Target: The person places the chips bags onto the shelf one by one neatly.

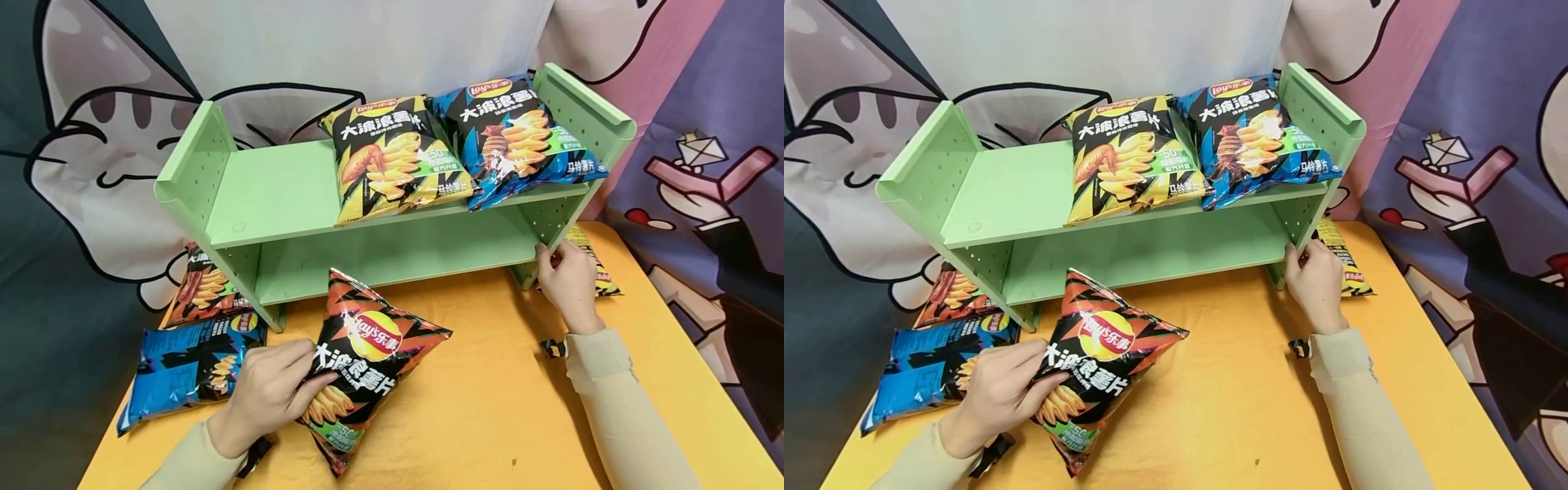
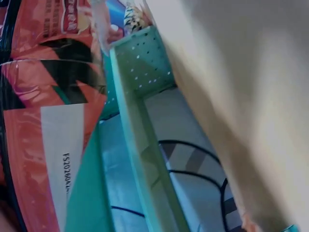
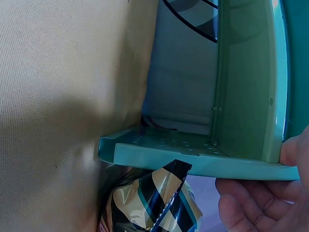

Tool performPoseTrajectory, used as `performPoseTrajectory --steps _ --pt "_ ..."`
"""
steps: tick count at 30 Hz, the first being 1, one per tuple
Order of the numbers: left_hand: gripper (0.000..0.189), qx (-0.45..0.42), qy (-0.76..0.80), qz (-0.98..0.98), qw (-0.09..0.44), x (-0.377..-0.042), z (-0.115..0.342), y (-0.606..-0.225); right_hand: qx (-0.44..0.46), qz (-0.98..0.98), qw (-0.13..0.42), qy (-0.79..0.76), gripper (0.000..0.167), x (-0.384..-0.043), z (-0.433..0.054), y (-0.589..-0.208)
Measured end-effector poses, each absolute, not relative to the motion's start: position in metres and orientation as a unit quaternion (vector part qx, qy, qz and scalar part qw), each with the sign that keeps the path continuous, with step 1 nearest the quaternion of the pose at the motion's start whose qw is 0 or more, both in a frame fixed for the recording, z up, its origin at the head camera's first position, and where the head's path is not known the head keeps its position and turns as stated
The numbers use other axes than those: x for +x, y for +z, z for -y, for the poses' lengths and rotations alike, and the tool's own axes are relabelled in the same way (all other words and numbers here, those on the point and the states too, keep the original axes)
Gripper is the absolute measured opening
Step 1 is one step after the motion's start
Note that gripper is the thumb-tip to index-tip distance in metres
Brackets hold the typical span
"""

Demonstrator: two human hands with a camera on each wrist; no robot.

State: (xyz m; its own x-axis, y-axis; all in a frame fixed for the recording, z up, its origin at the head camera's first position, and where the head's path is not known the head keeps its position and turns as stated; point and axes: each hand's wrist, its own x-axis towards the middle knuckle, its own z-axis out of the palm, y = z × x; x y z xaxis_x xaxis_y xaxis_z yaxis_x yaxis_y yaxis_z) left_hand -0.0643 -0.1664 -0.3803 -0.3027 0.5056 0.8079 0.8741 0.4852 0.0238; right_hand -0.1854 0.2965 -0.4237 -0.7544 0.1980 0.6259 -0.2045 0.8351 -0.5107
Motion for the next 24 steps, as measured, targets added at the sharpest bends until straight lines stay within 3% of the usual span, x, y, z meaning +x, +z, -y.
performPoseTrajectory --steps 8,14,24 --pt "0.053 -0.467 -0.276 0.691 0.478 -0.071 0.169 -0.353 0.002 0.891 0.351 0.287 0.027 -0.185 -0.296 -0.423" --pt "0.054 -0.453 -0.304 0.670 0.505 -0.075 0.173 -0.333 -0.001 0.893 0.348 0.286 0.026 -0.185 -0.295 -0.423" --pt "0.062 -0.343 -0.327 0.672 0.570 -0.081 0.171 -0.294 -0.004 0.893 0.346 0.289 0.026 -0.183 -0.296 -0.422"
